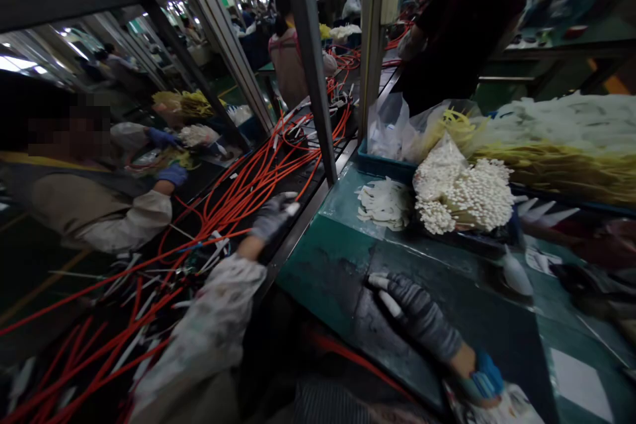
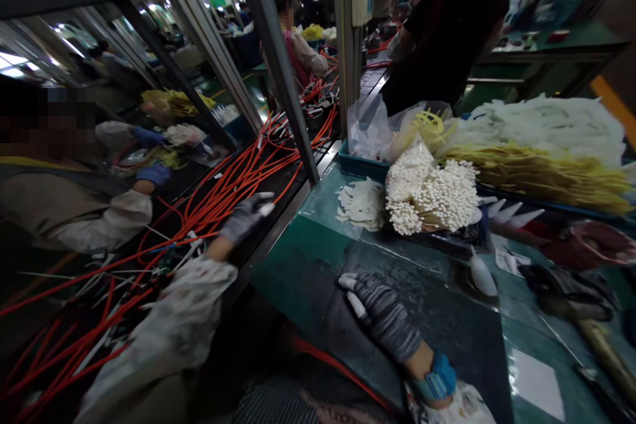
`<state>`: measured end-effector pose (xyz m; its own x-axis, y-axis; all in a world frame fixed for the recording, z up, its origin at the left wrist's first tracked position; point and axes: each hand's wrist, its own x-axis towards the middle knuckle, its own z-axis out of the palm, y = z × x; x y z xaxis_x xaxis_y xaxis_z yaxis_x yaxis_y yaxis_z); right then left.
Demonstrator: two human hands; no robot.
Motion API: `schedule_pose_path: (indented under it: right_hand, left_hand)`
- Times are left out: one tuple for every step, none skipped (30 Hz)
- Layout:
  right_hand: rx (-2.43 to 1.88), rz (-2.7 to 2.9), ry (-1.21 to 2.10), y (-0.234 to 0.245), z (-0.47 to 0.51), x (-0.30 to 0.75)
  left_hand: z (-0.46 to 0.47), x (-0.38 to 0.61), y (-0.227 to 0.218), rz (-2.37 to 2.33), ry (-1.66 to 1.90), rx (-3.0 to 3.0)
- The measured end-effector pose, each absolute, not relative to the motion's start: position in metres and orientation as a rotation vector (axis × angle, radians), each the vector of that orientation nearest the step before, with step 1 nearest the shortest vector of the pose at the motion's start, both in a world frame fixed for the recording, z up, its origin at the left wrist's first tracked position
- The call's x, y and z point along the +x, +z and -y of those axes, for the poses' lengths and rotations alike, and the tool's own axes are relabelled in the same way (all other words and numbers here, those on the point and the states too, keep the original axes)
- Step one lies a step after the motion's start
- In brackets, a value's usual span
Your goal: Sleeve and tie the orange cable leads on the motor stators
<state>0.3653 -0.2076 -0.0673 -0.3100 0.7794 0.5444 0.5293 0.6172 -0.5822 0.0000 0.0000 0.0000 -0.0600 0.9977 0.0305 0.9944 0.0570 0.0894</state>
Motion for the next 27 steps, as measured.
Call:
schedule_pose_path:
  right_hand:
    - [-1.030, 2.001, 0.362, -0.068, 0.207, 0.365]
    - [-1.030, 2.006, 0.349, -0.069, 0.207, 0.365]
    - [-1.032, 2.009, 0.336, -0.069, 0.206, 0.365]
    - [-1.036, 2.010, 0.327, -0.070, 0.206, 0.365]
    - [-1.040, 2.009, 0.320, -0.070, 0.206, 0.365]
    - [-1.045, 2.006, 0.316, -0.071, 0.205, 0.365]
    - [-1.052, 2.005, 0.313, -0.071, 0.205, 0.365]
    - [-1.058, 2.004, 0.311, -0.072, 0.205, 0.365]
    - [-1.063, 2.003, 0.311, -0.072, 0.206, 0.365]
    - [-1.067, 2.001, 0.315, -0.073, 0.206, 0.365]
    - [-1.072, 2.001, 0.322, -0.074, 0.206, 0.366]
    - [-1.080, 2.001, 0.332, -0.075, 0.207, 0.366]
    - [-1.086, 1.998, 0.341, -0.076, 0.207, 0.367]
    - [-1.093, 1.992, 0.347, -0.076, 0.208, 0.367]
    - [-1.100, 1.987, 0.351, -0.077, 0.208, 0.368]
    - [-1.106, 1.983, 0.353, -0.077, 0.208, 0.368]
    - [-1.109, 1.980, 0.354, -0.077, 0.208, 0.368]
    - [-1.106, 1.978, 0.355, -0.077, 0.208, 0.368]
    - [-1.103, 1.978, 0.357, -0.077, 0.208, 0.368]
    - [-1.099, 1.978, 0.359, -0.077, 0.207, 0.367]
    - [-1.095, 1.976, 0.359, -0.077, 0.207, 0.367]
    - [-1.091, 1.974, 0.358, -0.078, 0.207, 0.367]
    - [-1.092, 1.973, 0.362, -0.078, 0.206, 0.367]
    - [-1.096, 1.970, 0.367, -0.079, 0.206, 0.367]
    - [-1.098, 1.965, 0.373, -0.079, 0.207, 0.367]
    - [-1.100, 1.959, 0.378, -0.080, 0.207, 0.367]
    - [-1.104, 1.954, 0.385, -0.081, 0.207, 0.367]
  left_hand:
    - [-0.013, 0.014, -0.004, -2.235, 0.126, 2.146]
    - [-0.028, 0.029, -0.007, -2.214, 0.120, 2.168]
    - [-0.044, 0.045, -0.010, -2.194, 0.113, 2.189]
    - [-0.061, 0.059, -0.011, -2.180, 0.110, 2.208]
    - [-0.078, 0.072, -0.012, -2.169, 0.106, 2.225]
    - [-0.093, 0.082, -0.012, -2.167, 0.102, 2.235]
    - [-0.106, 0.089, -0.011, -2.171, 0.096, 2.240]
    - [-0.117, 0.094, -0.010, -2.180, 0.087, 2.238]
    - [-0.127, 0.096, -0.009, -2.193, 0.076, 2.229]
    - [-0.135, 0.097, -0.009, -2.208, 0.062, 2.215]
    - [-0.141, 0.097, -0.009, -2.223, 0.045, 2.196]
    - [-0.146, 0.096, -0.009, -2.236, 0.029, 2.177]
    - [-0.151, 0.095, -0.010, -2.248, 0.015, 2.157]
    - [-0.156, 0.094, -0.011, -2.259, 0.002, 2.139]
    - [-0.160, 0.094, -0.012, -2.269, -0.009, 2.123]
    - [-0.165, 0.093, -0.013, -2.276, -0.020, 2.106]
    - [-0.169, 0.093, -0.014, -2.281, -0.032, 2.088]
    - [-0.174, 0.093, -0.015, -2.284, -0.047, 2.068]
    - [-0.178, 0.094, -0.015, -2.286, -0.063, 2.048]
    - [-0.182, 0.094, -0.016, -2.286, -0.078, 2.031]
    - [-0.186, 0.095, -0.017, -2.285, -0.093, 2.018]
    - [-0.190, 0.096, -0.017, -2.283, -0.106, 2.010]
    - [-0.194, 0.097, -0.018, -2.280, -0.118, 2.004]
    - [-0.197, 0.098, -0.018, -2.276, -0.131, 1.998]
    - [-0.200, 0.099, -0.017, -2.270, -0.144, 1.992]
    - [-0.202, 0.099, -0.017, -2.259, -0.157, 1.986]
    - [-0.204, 0.098, -0.016, -2.246, -0.168, 1.983]
